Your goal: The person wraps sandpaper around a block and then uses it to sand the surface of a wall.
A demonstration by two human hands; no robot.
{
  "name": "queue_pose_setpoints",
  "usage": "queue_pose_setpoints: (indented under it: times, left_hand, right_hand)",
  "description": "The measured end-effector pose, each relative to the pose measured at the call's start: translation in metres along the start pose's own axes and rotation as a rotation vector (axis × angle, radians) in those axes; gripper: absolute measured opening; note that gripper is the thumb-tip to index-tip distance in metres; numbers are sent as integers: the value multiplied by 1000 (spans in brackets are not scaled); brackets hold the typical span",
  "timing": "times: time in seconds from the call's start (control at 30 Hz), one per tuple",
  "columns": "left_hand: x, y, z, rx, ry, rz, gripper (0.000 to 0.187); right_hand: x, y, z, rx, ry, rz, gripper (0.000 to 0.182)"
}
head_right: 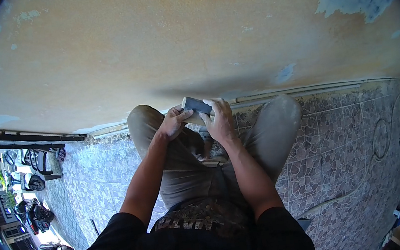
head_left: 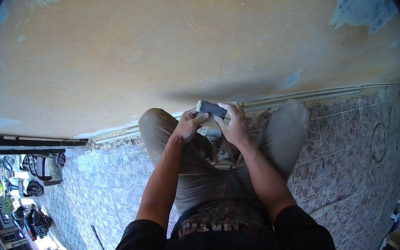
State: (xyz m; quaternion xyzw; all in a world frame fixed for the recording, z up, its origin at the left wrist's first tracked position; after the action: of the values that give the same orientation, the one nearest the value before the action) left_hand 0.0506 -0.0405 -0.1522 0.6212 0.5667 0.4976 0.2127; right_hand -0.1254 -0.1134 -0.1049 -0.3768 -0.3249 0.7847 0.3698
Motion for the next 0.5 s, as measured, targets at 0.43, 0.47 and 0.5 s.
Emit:
queue_pose_setpoints:
  times: [0.43,0.47,0.5]
  left_hand:
    - [1,4,-3,-40,-2,-59,29]
    - [1,5,-4,5,15,-21,30]
    - [2,5,-3,50,33,15,33]
  right_hand:
    - [-3,-6,7,-13,2,-62,41]
    - [-3,-6,6,-26,-14,-71,39]
    - [-2,-6,5,-27,-14,-70,39]
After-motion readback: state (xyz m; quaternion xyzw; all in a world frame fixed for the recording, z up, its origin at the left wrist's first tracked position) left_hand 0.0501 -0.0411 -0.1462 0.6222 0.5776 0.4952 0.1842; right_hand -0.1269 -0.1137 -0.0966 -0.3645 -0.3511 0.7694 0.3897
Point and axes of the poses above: each hand's wrist, its own x-axis away from the middle knuckle, its own z-axis out of the back of the hand, y = z × x, the point moved 4 cm from there along -x, towards the middle knuckle, and after that the axes turned 4 degrees about y, right-handed, at the moved point
